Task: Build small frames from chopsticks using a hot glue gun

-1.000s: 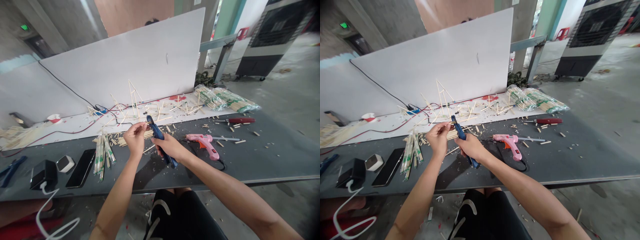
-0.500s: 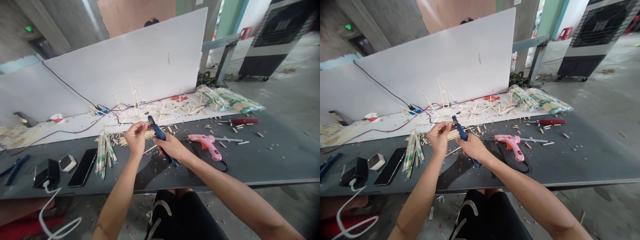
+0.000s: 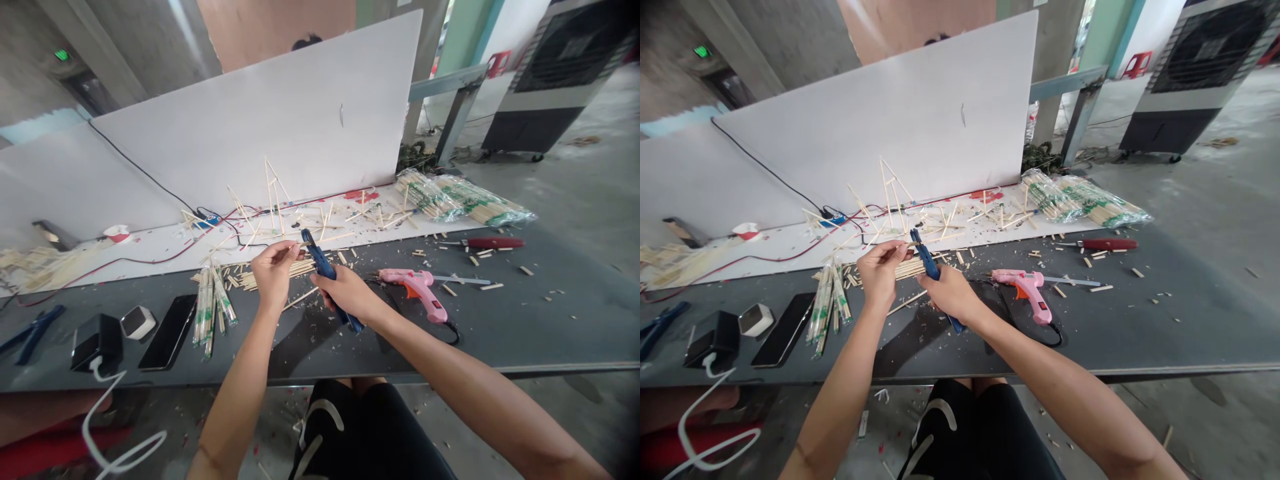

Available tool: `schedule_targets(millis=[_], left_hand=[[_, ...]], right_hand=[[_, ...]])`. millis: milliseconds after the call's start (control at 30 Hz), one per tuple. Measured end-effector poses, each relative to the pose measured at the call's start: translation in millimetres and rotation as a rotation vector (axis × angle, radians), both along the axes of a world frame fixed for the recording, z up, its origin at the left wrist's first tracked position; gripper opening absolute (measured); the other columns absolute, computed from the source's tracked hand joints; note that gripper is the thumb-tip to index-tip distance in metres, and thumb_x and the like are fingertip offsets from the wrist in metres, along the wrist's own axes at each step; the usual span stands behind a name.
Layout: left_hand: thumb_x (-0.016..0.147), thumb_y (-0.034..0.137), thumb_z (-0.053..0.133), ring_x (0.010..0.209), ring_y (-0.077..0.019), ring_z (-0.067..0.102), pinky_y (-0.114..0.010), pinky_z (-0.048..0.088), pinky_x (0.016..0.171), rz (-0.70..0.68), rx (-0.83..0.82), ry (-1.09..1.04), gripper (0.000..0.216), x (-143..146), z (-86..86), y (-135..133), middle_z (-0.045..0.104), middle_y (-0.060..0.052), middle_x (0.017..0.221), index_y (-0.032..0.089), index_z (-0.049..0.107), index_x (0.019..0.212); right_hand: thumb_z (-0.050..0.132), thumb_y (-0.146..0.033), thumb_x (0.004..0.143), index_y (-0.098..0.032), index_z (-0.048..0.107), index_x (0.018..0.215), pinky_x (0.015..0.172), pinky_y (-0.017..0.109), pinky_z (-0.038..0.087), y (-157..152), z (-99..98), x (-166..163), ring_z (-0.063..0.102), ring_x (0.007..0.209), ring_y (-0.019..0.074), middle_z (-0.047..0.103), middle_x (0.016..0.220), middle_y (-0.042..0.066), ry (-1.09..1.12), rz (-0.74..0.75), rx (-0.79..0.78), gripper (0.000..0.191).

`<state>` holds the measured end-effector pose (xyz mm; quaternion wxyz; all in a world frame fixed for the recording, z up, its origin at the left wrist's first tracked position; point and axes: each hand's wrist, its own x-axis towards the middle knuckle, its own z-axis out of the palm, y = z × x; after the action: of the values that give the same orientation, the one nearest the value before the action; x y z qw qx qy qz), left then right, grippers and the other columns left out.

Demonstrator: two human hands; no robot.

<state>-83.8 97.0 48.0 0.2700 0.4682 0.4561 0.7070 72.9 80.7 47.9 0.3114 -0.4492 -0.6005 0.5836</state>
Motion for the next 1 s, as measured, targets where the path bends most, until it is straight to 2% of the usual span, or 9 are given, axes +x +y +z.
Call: schedule_targets(millis=[267,500,667,833,1000], left_hand=[[0.070,0.032,0.087,0.067,-0.0203,0.074,-0.033,0.063,0.069,0.049,0.023,-0.002,0.021,0.9,-2.7,1.1,0.076,-0.004,0.074,0.017,0.078,0.082],[0.072,0.031,0.086,0.067,-0.0186,0.074,-0.031,0.063,0.070,0.110,0.076,0.022,0.018,2.5,-4.9,0.6,0.076,-0.003,0.074,0.018,0.078,0.083],[0.072,0.035,0.085,0.069,-0.0195,0.074,-0.032,0.063,0.070,0.096,0.036,0.067,0.021,3.7,-6.6,0.1,0.076,-0.004,0.076,0.018,0.078,0.084],[0.072,0.035,0.085,0.066,-0.0186,0.073,-0.031,0.062,0.068,0.067,0.033,0.052,0.023,5.4,-4.3,-0.2,0.075,-0.003,0.074,0.017,0.077,0.084],[0.071,0.034,0.086,0.067,-0.0170,0.073,-0.031,0.061,0.072,0.203,0.099,-0.106,0.026,-1.9,-0.1,3.6,0.074,-0.002,0.072,0.016,0.076,0.086]], right_hand=[[0.057,-0.041,0.089,-0.022,0.049,0.075,0.048,0.027,0.043,-1.1,-0.5,1.0,0.056,0.046,0.0155,0.057,0.052,-0.001,0.008,0.014,0.000,0.025],[0.056,-0.043,0.089,-0.021,0.049,0.066,0.049,0.027,0.045,-2.1,-0.1,1.2,0.054,0.046,0.0142,0.056,0.051,0.000,0.072,0.073,-0.052,0.033],[0.056,-0.043,0.089,-0.021,0.050,0.065,0.048,0.027,0.045,-0.9,-0.9,2.1,0.053,0.045,0.0143,0.056,0.052,0.000,0.104,0.081,-0.098,0.033],[0.059,-0.046,0.087,-0.021,0.051,0.069,0.047,0.027,0.043,0.9,-5.0,2.8,0.054,0.047,0.0150,0.057,0.054,0.001,0.090,0.052,-0.061,0.032],[0.066,-0.042,0.082,-0.021,0.054,0.077,0.049,0.028,0.043,1.2,-1.8,4.3,0.054,0.047,0.0154,0.057,0.053,-0.001,0.093,-0.046,-0.043,0.025]])
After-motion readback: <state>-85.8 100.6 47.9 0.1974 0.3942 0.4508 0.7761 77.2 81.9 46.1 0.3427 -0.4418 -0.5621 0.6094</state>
